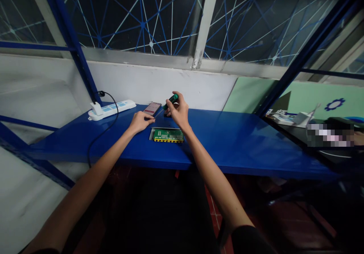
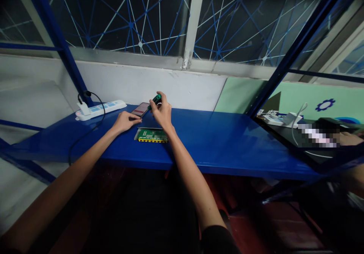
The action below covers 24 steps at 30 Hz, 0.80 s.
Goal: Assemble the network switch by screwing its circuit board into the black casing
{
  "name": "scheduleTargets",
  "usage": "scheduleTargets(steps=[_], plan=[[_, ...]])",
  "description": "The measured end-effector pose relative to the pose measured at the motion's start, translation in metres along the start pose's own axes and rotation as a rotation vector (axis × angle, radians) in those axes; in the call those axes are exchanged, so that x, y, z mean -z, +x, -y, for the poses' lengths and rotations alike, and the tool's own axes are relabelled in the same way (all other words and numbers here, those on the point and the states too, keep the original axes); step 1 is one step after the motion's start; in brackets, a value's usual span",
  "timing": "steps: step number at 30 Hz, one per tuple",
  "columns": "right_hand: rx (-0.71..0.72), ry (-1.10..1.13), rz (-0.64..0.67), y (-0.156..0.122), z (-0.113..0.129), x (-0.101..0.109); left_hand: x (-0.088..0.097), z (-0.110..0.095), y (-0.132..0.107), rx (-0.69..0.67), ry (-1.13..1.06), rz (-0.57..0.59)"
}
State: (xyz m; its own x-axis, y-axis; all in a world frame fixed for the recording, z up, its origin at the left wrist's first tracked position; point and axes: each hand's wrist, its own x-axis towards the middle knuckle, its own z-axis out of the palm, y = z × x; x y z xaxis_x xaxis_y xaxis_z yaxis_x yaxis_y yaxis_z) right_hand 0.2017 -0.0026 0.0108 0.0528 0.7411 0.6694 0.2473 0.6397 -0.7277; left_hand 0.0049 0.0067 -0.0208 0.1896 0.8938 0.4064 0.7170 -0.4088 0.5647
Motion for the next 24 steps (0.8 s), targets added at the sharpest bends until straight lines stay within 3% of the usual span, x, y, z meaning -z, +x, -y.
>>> scheduleTargets(steps=[17,24], plan=[[-0.018,-0.008,0.004,0.000,0.001,0.000,-0.004,0.005,0.000,-0.020,0.061,-0.041],[-0.005,-0.055,-0.048,0.000,0.011,0.004,-0.001,-0.003,-0.003,-0.074,-0.071,0.010]])
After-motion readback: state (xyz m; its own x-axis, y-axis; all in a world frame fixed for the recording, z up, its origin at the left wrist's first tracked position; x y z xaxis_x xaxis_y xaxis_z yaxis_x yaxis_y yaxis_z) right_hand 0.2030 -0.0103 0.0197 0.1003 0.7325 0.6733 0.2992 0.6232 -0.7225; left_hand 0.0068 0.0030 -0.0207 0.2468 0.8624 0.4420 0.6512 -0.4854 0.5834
